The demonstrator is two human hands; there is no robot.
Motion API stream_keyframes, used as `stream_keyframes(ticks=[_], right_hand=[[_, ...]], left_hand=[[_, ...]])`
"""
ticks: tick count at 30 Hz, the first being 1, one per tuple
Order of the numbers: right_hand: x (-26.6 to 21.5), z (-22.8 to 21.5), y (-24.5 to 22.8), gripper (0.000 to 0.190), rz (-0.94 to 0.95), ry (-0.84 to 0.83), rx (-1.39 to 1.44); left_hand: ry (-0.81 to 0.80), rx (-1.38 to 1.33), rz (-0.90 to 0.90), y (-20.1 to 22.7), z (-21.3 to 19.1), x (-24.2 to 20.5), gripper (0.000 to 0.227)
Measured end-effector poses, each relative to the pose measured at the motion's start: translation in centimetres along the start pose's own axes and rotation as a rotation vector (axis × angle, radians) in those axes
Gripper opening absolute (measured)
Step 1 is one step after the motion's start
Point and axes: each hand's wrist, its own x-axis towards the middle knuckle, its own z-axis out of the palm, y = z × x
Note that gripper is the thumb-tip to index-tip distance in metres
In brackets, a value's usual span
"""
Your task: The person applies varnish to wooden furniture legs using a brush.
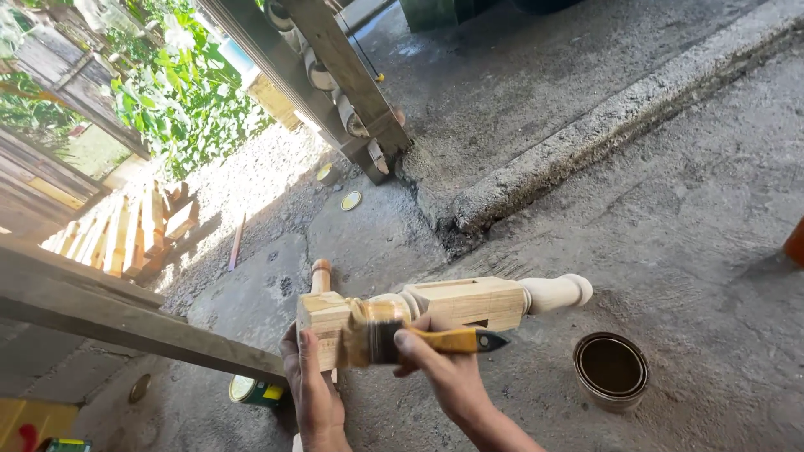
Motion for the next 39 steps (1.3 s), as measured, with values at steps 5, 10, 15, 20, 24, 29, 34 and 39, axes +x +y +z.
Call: stream_keyframes(ticks=[5,10,15,20,24,29,34,39], right_hand=[[1.3,-2.3,2.5,0.025,0.054,-0.066,0.055],[1.3,-1.0,1.4,0.023,-0.022,-0.013,0.164],[1.5,-2.6,-0.2,0.019,0.013,-0.093,0.029],[1.3,-2.4,0.5,0.021,-0.04,-0.037,0.11],[1.0,-2.9,-1.6,0.02,0.069,-0.11,-0.002],[1.2,-2.2,-1.4,0.022,0.02,-0.015,0.076],[0.4,-1.5,0.0,0.022,0.021,-0.018,0.113],[1.6,-2.4,-0.1,0.021,0.035,-0.006,0.147]], left_hand=[[0.023,-0.003,0.025,-2.3,-2.1,0.9,0.054],[-0.032,-0.211,-0.065,-0.9,-1.2,0.4,0.051],[0.06,-0.014,-0.088,0.2,-1.7,0.4,0.042],[0.043,0.09,0.013,1.4,-0.1,-0.9,0.045],[0.055,0.155,0.116,2.3,1.3,-1.2,0.053],[0.048,0.189,0.076,0.7,0.1,-0.5,0.057],[0.035,0.257,0.087,1.5,0.7,-0.7,0.065],[-0.079,0.205,0.116,2.3,0.7,-1.1,0.068]])
